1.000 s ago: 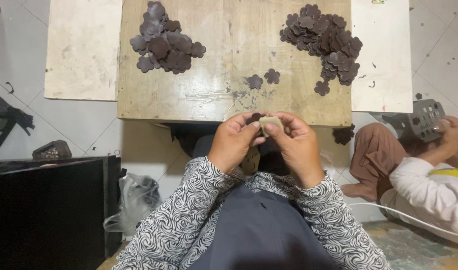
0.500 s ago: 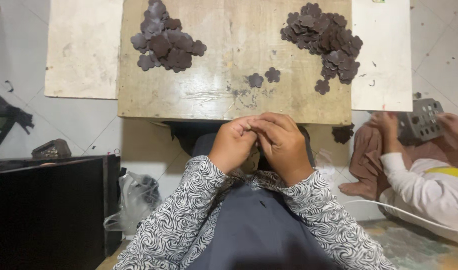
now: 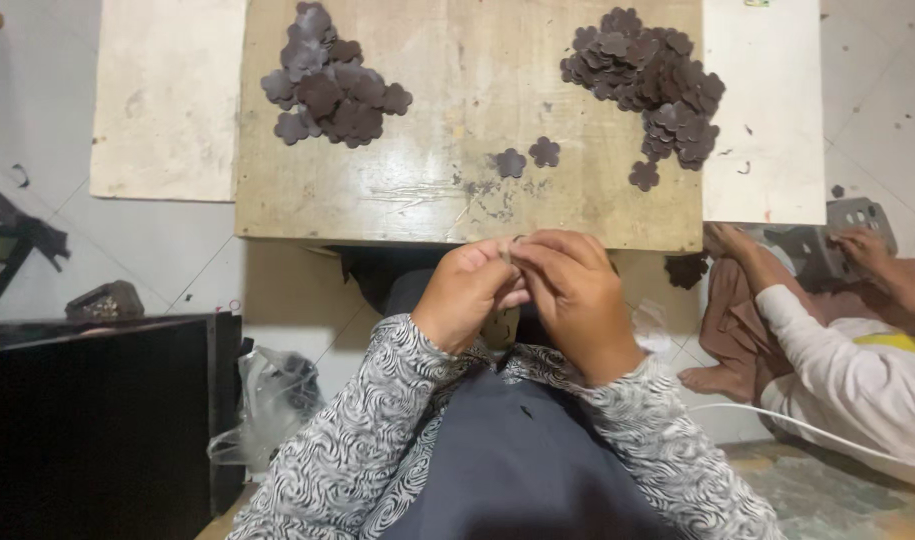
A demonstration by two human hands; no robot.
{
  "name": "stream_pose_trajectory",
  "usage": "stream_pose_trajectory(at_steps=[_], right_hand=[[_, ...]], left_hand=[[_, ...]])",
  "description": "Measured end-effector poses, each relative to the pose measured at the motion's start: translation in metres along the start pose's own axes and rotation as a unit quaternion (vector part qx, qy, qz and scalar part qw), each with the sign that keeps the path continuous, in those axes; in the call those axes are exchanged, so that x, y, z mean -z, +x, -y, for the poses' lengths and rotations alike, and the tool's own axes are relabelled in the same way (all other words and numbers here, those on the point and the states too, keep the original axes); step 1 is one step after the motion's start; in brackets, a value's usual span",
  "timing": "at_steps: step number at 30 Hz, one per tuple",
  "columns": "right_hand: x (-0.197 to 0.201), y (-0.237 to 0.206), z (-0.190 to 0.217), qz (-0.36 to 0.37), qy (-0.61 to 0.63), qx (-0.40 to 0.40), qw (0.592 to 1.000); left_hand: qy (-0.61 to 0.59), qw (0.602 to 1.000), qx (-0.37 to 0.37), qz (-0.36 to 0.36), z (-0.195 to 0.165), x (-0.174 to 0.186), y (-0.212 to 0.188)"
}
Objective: The person sits on the floor and uses a small cylindrical tool to rub and smooth the edges of dark flower-shaped cutouts. They handle the pieces one by one, rotating them to treat all sides, and place the finished items into a pile on the table.
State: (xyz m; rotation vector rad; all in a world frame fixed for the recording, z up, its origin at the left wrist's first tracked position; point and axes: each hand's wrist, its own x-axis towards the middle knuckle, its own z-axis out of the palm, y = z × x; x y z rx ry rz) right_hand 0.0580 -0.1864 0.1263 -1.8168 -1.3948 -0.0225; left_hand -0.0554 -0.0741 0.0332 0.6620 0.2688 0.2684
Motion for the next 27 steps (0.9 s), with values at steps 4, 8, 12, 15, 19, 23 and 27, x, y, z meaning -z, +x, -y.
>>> stream_pose_trajectory(at_steps=[4,8,12,15,19,23,27], right_hand=[[0.001,0.009,-0.008,-0.016,-0.027,-0.056,0.998],[0.016,0.006,-0.007,-0.067,0.009,-0.117,0.991],[0.012,-0.001,0.006,-0.072,0.012,-0.057,0.996],[0.0,-0.004,0.007,0.016,0.003,0.015,1.0],[-0.013,-0.009,-0.021,0.003,0.01,-0.056,0.998],[-0.027,-0.025,-0.067,-0.038,0.051,-0.165,0.984],[-0.047,-0.035,-0.115,-0.053,0.158,-0.285,0.944]], left_hand=[[0.017,0.995,0.067,-0.068,-0.009,-0.012,-0.004],[-0.047,0.99,0.096,-0.091,-0.029,-0.02,-0.006],[-0.113,0.986,0.059,-0.111,-0.023,-0.012,-0.003],[-0.136,0.989,0.009,-0.056,-0.011,-0.001,-0.001],[-0.019,0.986,0.011,-0.166,-0.007,0.012,0.004],[0.31,0.897,-0.158,-0.274,-0.014,0.025,0.013],[0.452,0.804,-0.132,-0.363,-0.017,0.048,0.01]])
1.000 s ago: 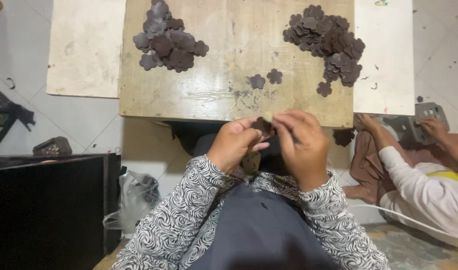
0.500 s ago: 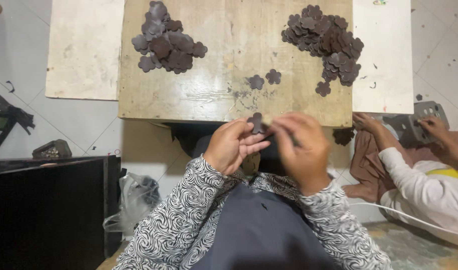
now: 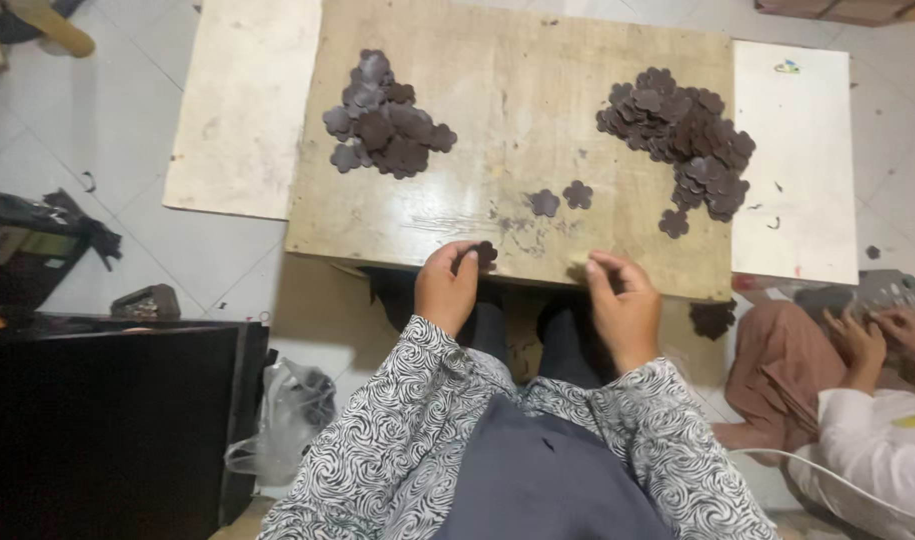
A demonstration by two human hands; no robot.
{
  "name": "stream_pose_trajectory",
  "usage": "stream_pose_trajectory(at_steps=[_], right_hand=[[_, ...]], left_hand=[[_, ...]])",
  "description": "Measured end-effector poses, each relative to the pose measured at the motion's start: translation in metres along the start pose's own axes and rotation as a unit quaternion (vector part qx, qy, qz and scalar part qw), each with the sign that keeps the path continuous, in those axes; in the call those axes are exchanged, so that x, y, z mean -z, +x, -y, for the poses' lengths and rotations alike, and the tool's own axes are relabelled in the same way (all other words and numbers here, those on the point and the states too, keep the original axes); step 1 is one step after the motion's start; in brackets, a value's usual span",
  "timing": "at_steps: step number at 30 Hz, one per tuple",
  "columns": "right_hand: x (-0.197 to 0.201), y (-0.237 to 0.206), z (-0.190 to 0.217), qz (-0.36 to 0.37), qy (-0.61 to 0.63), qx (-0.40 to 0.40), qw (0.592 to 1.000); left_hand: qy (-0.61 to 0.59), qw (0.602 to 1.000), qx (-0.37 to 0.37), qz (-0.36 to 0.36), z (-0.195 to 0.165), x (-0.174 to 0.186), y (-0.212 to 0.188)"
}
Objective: The person sits on the floor and uses a small cylindrical tool to rub and smooth the edges of dark flower-shaped cutouts. They handle the pieces one by one, rotating them to treat all sides, and place the finished items into a pile on the table.
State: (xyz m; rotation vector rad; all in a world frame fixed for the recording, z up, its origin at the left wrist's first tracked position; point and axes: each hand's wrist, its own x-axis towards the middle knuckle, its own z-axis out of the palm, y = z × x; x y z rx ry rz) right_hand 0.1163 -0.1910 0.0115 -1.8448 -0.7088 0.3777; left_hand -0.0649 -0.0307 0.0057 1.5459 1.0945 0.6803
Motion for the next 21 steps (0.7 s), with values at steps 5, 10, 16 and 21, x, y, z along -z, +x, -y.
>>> stream_pose_trajectory(at_steps=[5,10,16,21], right_hand=[[0.009,0.028,-0.04,-0.076,0.039,-0.004,0.996],[0.023,0.059,-0.05,-0.094,0.021,-0.006,0.995],[0.032,0.073,-0.043,-0.089,0.1,-0.038,0.99],[0.032,0.077,-0.042,-0.079,0.23,-0.063,0.968]], left_hand=[[-0.04,0.998,0.017,-0.05,0.017,0.011,0.021],[-0.117,0.985,-0.018,-0.123,-0.006,0.042,0.088],[0.269,0.939,-0.009,-0.213,-0.031,0.055,0.12],[0.355,0.924,-0.052,-0.131,-0.032,0.03,0.094]])
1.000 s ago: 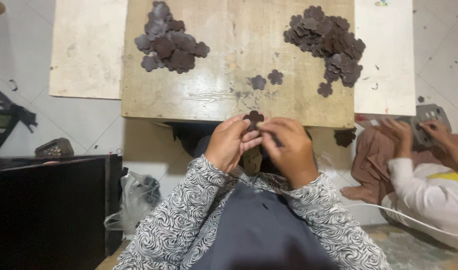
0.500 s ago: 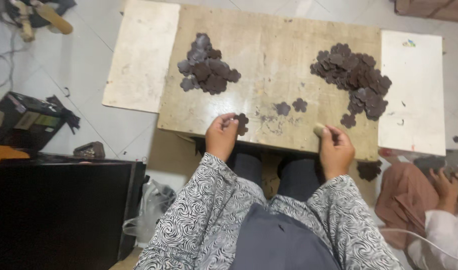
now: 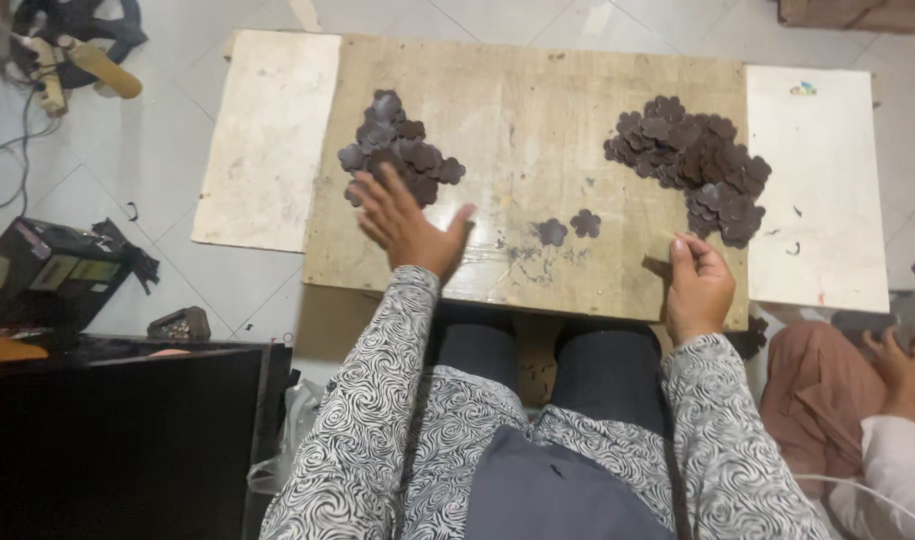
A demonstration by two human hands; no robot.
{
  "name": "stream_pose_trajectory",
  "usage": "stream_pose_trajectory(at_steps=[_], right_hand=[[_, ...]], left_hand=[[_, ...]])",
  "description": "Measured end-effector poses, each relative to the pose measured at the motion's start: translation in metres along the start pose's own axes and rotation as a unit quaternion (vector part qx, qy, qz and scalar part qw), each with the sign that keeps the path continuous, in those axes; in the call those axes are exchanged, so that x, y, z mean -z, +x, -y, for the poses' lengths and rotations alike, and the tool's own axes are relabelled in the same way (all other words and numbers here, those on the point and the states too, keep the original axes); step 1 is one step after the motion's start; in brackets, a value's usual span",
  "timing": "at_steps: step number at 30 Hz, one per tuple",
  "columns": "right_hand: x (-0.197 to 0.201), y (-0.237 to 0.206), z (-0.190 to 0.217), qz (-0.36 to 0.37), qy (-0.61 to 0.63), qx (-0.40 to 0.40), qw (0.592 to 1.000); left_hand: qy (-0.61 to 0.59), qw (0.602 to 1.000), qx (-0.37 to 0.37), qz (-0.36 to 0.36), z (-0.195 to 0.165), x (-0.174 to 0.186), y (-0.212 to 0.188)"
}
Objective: The person sits on the floor and uses a small cylindrical tool to rub and smooth the edges of dark flower-shaped cutouts. They handle the pieces one by one, rotating them to treat all sides, and place the finished items into a pile on the table.
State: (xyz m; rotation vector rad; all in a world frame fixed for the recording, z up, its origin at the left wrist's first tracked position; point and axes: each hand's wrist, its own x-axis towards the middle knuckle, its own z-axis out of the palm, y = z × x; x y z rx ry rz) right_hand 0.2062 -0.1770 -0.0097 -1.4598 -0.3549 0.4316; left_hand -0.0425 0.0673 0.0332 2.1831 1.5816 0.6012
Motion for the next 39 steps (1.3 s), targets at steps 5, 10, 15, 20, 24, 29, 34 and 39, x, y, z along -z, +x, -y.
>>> stream_pose_trajectory(at_steps=[5,10,15,20,24,29,34,39], right_hand=[[-0.003,0.001,-0.008,-0.014,-0.1,0.067,0.993],[-0.009,-0.004,-0.003,0.0,-0.069,0.074,0.995],[-0.016,-0.009,0.002,0.004,-0.038,0.04,0.998],[-0.014,-0.01,-0.004,0.055,-0.08,0.116,0.988],[-0.013,-0.011,-0.01,0.07,-0.036,0.08,0.994],[-0.026,-0.04,-0.013,0.055,0.225,-0.096,0.968],[-0.041,-0.072,0.009,0.117,0.295,-0.171,0.933],[-0.062,-0.089,0.057,0.092,0.202,-0.094,0.97]], left_hand=[[0.042,0.979,-0.137,0.144,-0.041,-0.024,-0.032],[-0.025,0.972,-0.2,0.122,-0.07,-0.047,-0.048],[-0.084,0.974,-0.181,0.109,-0.059,-0.057,-0.049],[-0.102,0.955,-0.266,0.079,-0.039,-0.058,-0.068],[-0.144,0.942,-0.296,0.07,-0.03,-0.056,-0.08],[-0.158,0.966,-0.153,0.136,-0.033,-0.057,-0.078],[-0.507,0.821,0.086,0.248,-0.044,-0.055,-0.093],[-0.641,0.669,0.133,0.351,-0.05,-0.04,-0.108]])
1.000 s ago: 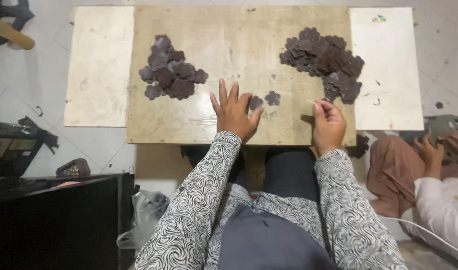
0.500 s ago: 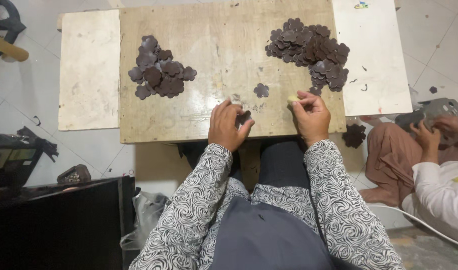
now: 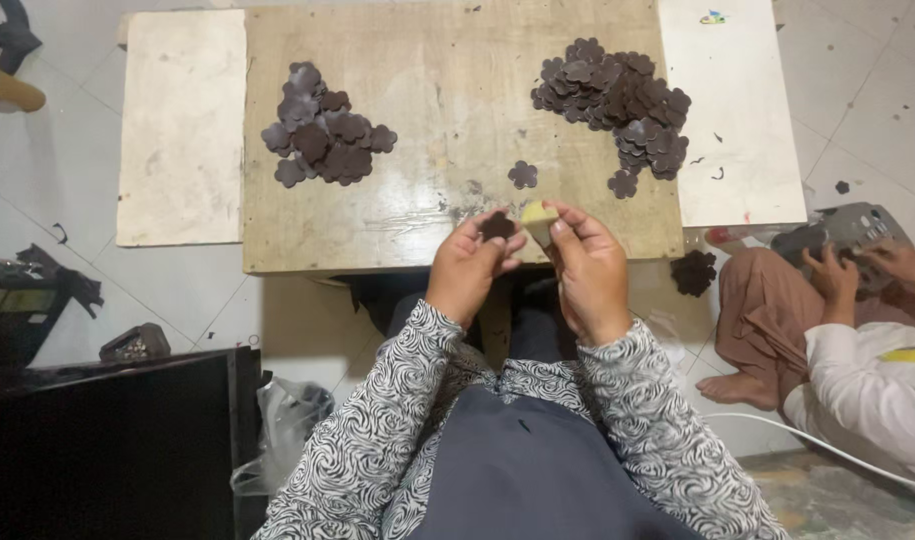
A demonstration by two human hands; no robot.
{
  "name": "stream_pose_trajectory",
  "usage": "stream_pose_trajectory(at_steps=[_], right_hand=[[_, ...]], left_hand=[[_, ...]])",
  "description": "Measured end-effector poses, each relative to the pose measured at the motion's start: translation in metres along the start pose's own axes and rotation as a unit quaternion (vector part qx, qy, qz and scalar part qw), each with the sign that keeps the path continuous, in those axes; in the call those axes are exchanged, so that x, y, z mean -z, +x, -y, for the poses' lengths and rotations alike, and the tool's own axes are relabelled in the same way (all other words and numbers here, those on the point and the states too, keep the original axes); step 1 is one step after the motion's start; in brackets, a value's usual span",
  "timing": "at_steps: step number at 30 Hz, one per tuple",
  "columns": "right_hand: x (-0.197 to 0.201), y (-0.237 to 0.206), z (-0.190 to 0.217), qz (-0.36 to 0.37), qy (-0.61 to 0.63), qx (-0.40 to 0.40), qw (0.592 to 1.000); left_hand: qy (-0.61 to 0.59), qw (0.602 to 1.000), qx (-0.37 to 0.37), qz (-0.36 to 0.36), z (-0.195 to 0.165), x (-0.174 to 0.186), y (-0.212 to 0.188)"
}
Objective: The person sits on the floor and uses a small cylindrical tool to rub and smooth the edges of dark flower-shaped cutouts. They handle the pieces one by one, rotating them to treat all sides, and place the finished items into a pile on the table.
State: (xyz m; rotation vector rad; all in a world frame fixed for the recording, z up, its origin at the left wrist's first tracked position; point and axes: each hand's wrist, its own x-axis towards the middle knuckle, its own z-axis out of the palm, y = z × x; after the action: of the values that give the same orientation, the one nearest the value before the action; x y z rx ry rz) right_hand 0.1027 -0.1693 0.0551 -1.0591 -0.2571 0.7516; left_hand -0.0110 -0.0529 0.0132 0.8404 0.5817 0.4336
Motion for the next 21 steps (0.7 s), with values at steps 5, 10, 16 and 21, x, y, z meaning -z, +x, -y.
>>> stream_pose_trajectory(at_steps=[5,10,16,21], right_hand=[[-0.038,-0.034,0.03,0.086,-0.442,0.316,0.835],[-0.056,-0.03,0.059,0.065,-0.535,0.365,0.759],[-0.064,-0.048,0.071,0.101,-0.512,0.421,0.742],[-0.068,-0.045,0.074,0.165,-0.504,0.423,0.735]], left_hand=[[-0.014,0.992,-0.066,0.107,-0.016,-0.013,-0.03],[0.062,0.994,-0.079,0.037,-0.043,-0.029,-0.061],[0.058,0.995,-0.075,0.045,-0.067,-0.033,-0.069],[-0.007,0.992,-0.069,0.107,-0.07,-0.035,-0.078]])
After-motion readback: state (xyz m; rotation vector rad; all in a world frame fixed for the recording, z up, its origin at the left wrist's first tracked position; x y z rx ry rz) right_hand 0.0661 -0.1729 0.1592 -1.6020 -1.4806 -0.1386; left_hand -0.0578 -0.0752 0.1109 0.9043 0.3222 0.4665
